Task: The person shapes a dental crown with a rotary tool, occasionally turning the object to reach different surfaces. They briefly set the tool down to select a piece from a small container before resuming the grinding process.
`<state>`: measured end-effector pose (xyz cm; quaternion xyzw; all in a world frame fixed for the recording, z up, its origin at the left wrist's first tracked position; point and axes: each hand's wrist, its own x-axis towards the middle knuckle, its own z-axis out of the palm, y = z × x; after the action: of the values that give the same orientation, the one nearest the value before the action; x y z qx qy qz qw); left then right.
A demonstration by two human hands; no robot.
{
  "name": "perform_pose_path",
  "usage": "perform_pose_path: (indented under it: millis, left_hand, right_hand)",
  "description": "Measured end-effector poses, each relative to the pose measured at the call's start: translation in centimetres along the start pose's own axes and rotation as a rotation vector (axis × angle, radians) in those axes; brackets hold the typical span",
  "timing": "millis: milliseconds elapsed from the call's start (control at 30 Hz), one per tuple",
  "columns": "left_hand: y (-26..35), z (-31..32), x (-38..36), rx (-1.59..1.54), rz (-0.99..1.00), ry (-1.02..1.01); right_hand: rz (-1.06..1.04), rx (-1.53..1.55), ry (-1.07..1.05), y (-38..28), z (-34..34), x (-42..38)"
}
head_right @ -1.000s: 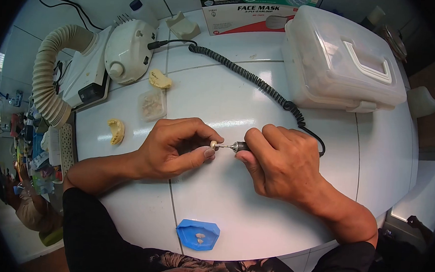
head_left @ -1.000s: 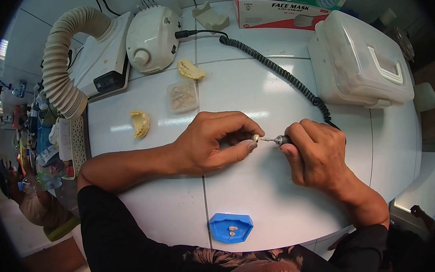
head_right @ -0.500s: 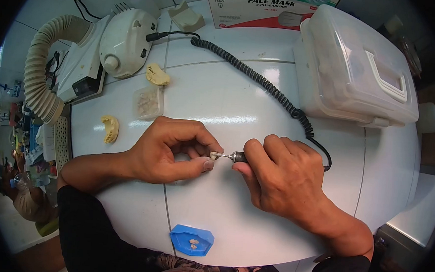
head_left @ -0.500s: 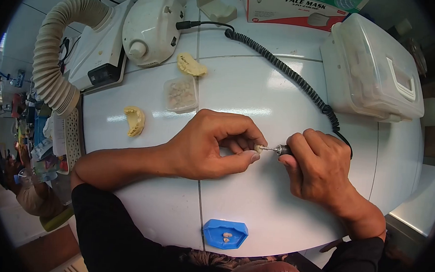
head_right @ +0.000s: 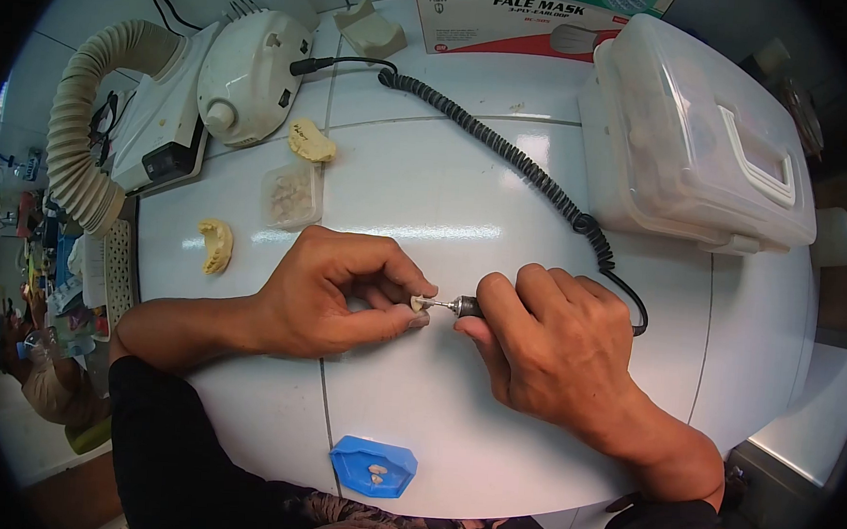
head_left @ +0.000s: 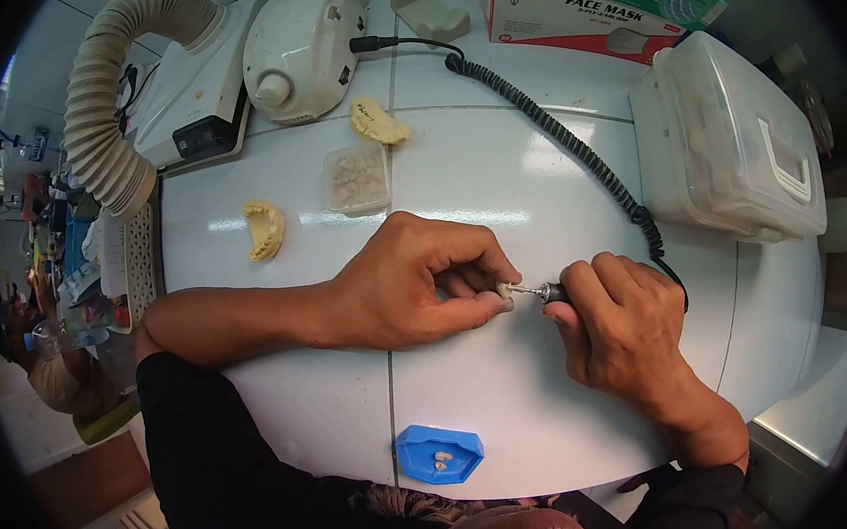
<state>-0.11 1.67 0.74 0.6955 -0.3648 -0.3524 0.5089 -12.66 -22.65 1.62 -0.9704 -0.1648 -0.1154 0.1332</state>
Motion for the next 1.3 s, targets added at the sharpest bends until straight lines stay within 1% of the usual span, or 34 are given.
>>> perform_pose_path:
  millis: [267, 367, 533, 833, 933, 1300]
  left_hand:
    - [0.20, 0.02, 0.03, 0.023, -0.013, 0.000]
    - [-0.11, 0.20, 0.01, 0.028, 0.024, 0.011]
    - [0.00, 0.09, 0.01, 0.024, 0.000, 0.001]
    - [-0.15, 0.10, -0.07, 0.049, 0.036, 0.001]
    - [-0.09, 0.07, -0.07, 0.062, 0.046, 0.001]
    - [-0.20, 0.07, 0.01, 0.068, 0.041, 0.001]
  right_hand:
    - [-0.016, 0.005, -0.007, 0.03, -0.07, 0.14]
    - [-0.004, 0.008, -0.010, 0.08, -0.03, 0.09]
    - [-0.023, 0.024, -0.022, 0.05, -0.30, 0.25]
    - [0.012, 0.047, -0.030, 0.31, -0.31, 0.08]
    - [-0.031, 0.030, -0.019, 0.20, -0.37, 0.18]
    - [-0.019, 0.024, -0.059, 0.06, -0.60, 0.25]
